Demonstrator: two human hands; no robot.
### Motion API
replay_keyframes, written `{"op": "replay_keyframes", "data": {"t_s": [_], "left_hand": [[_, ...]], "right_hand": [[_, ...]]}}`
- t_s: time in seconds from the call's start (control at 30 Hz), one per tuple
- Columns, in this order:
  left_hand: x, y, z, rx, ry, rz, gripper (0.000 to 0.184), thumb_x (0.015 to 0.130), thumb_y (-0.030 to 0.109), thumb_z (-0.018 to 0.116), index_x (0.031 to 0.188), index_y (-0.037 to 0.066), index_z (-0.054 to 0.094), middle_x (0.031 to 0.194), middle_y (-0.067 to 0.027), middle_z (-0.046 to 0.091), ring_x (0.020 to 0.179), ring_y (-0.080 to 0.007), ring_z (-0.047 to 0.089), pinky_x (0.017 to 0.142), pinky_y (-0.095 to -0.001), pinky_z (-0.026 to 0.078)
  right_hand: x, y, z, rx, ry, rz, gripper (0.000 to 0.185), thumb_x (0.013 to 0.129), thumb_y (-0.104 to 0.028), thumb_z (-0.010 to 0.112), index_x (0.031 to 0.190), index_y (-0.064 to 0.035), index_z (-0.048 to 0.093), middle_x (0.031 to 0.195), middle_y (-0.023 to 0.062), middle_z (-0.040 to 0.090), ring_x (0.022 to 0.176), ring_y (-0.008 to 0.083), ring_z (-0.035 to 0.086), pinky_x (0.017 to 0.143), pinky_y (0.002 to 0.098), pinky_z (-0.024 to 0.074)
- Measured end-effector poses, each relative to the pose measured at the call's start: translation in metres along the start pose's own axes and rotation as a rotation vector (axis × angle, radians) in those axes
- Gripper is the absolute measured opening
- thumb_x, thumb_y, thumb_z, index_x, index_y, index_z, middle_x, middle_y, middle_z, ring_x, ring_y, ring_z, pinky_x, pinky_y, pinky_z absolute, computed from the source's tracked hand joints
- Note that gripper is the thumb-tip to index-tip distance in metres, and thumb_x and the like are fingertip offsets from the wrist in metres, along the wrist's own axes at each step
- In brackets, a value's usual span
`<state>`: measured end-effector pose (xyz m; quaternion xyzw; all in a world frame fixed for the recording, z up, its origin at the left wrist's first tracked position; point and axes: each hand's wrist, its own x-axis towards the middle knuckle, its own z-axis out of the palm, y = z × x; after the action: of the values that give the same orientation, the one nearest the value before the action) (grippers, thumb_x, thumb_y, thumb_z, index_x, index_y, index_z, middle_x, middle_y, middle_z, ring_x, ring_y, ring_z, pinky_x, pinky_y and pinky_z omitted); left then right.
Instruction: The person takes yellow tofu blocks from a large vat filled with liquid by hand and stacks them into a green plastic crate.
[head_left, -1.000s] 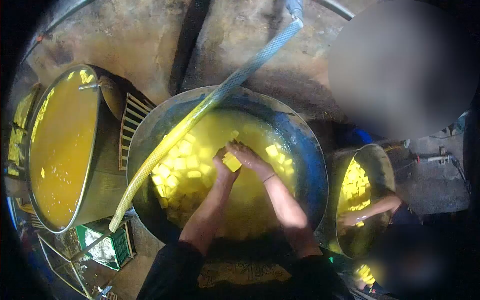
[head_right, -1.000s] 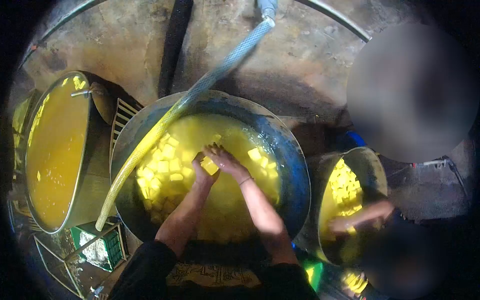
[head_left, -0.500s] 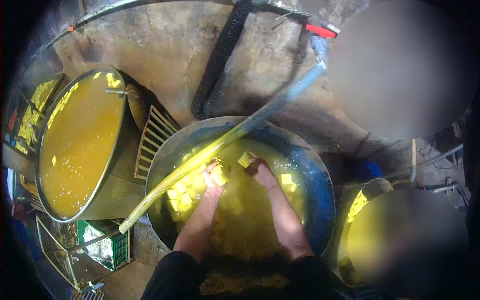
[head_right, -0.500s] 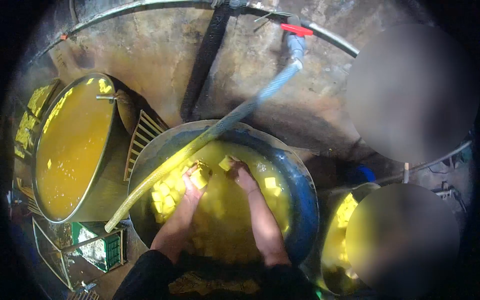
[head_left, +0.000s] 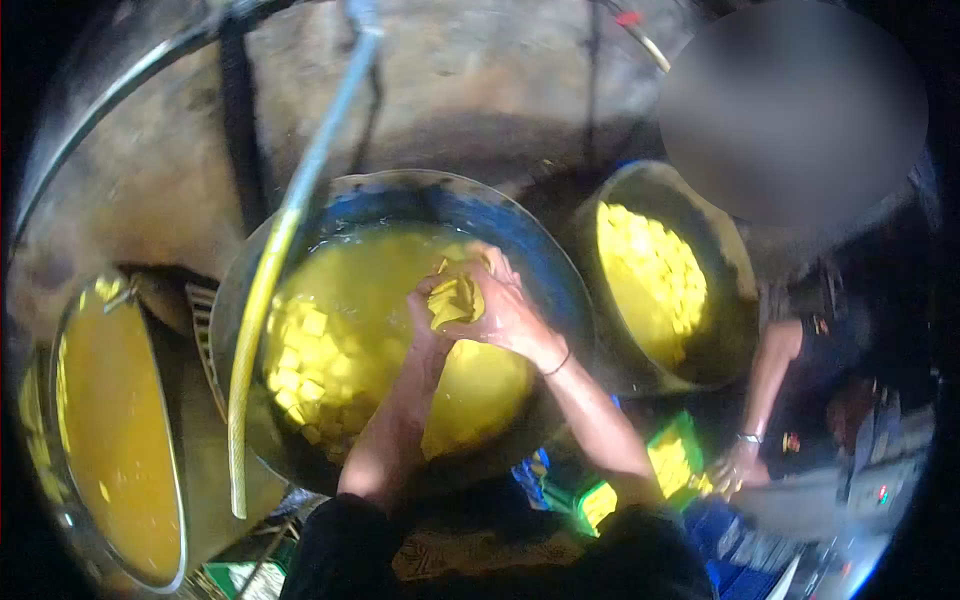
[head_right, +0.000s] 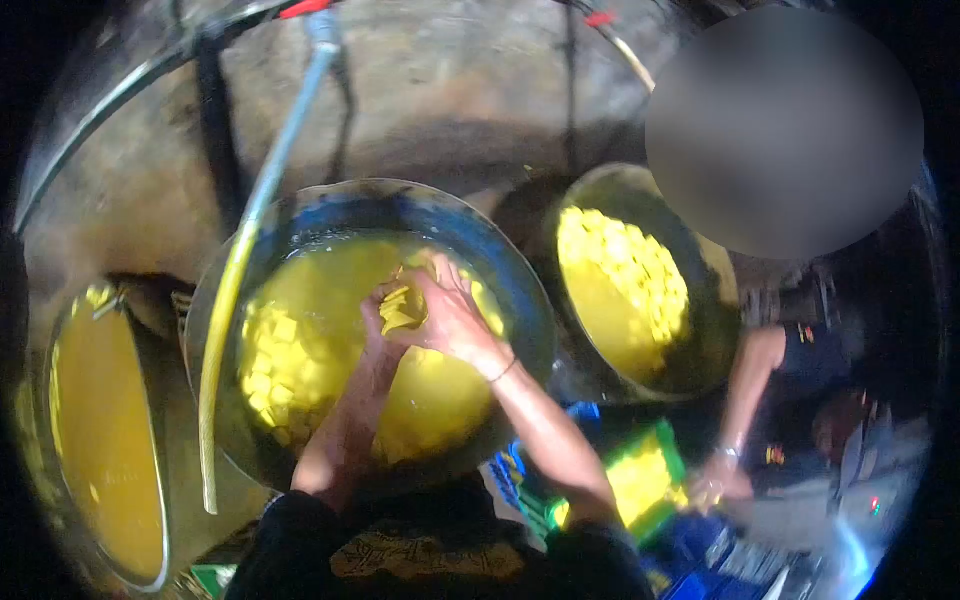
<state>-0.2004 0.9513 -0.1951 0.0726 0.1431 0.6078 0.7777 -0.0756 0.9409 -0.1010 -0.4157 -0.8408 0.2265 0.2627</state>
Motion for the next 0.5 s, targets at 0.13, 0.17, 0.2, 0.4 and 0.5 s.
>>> {"op": "replay_keyframes", "data": {"t_s": [0.13, 0.17, 0.2, 0.4, 0.5], "left_hand": [[-0.018, -0.064, 0.077, -0.105, -0.095, -0.221, 0.046, 0.093, 0.044, 0.034, 0.109, 0.005, 0.054, 0.103, -0.014, 0.059, 0.093, -0.028, 0.06, 0.084, -0.0411, 0.05], [-0.023, -0.086, 0.089, -0.209, -0.159, -0.274, 0.053, 0.093, 0.051, 0.032, 0.109, 0.006, 0.054, 0.101, -0.0132, 0.059, 0.092, -0.0267, 0.06, 0.083, -0.0394, 0.05], [-0.028, -0.11, 0.1, -0.309, -0.218, -0.333, 0.06, 0.093, 0.059, 0.03, 0.109, 0.006, 0.053, 0.099, -0.0125, 0.059, 0.091, -0.0254, 0.06, 0.082, -0.0377, 0.05], [-0.13, -0.254, 0.179, 0.317, -0.078, -0.762, 0.085, 0.09, 0.066, 0.033, 0.145, 0.003, 0.02, 0.142, -0.0163, 0.034, 0.127, -0.0247, 0.039, 0.104, -0.0367, 0.033], [-0.139, -0.314, 0.151, 0.633, -0.178, -0.814, 0.083, 0.091, 0.059, 0.039, 0.145, 0.001, 0.016, 0.15, -0.0192, 0.02, 0.139, -0.0264, 0.02, 0.112, -0.0427, 0.015]], "right_hand": [[-0.064, 0.015, -0.054, -0.016, -0.001, -0.021, 0.091, 0.056, -0.042, 0.083, 0.131, -0.0075, 0.043, 0.139, 0.029, 0.031, 0.13, 0.0453, 0.03, 0.105, 0.0541, 0.0254], [-0.088, 0.025, -0.066, 0.01, 0.003, -0.049, 0.08, 0.058, -0.037, 0.082, 0.123, -0.0056, 0.049, 0.132, 0.0244, 0.041, 0.125, 0.04, 0.038, 0.102, 0.049, 0.0315], [-0.107, 0.02, -0.091, 0.092, 0.007, -0.043, 0.073, 0.059, -0.035, 0.082, 0.119, -0.0051, 0.052, 0.127, 0.0214, 0.045, 0.12, 0.0369, 0.042, 0.1, 0.0463, 0.0337], [-0.323, -0.022, -0.151, 0.535, 0.484, 0.538, 0.057, 0.066, -0.029, 0.075, 0.114, -0.0037, 0.057, 0.114, 0.009, 0.055, 0.108, 0.0223, 0.052, 0.092, 0.0351, 0.0425], [-0.445, -0.017, -0.105, 1.099, 0.999, 0.998, 0.059, 0.079, -0.031, 0.066, 0.126, -0.0004, 0.047, 0.123, 0.0097, 0.051, 0.109, 0.0217, 0.053, 0.087, 0.035, 0.0497]]}}
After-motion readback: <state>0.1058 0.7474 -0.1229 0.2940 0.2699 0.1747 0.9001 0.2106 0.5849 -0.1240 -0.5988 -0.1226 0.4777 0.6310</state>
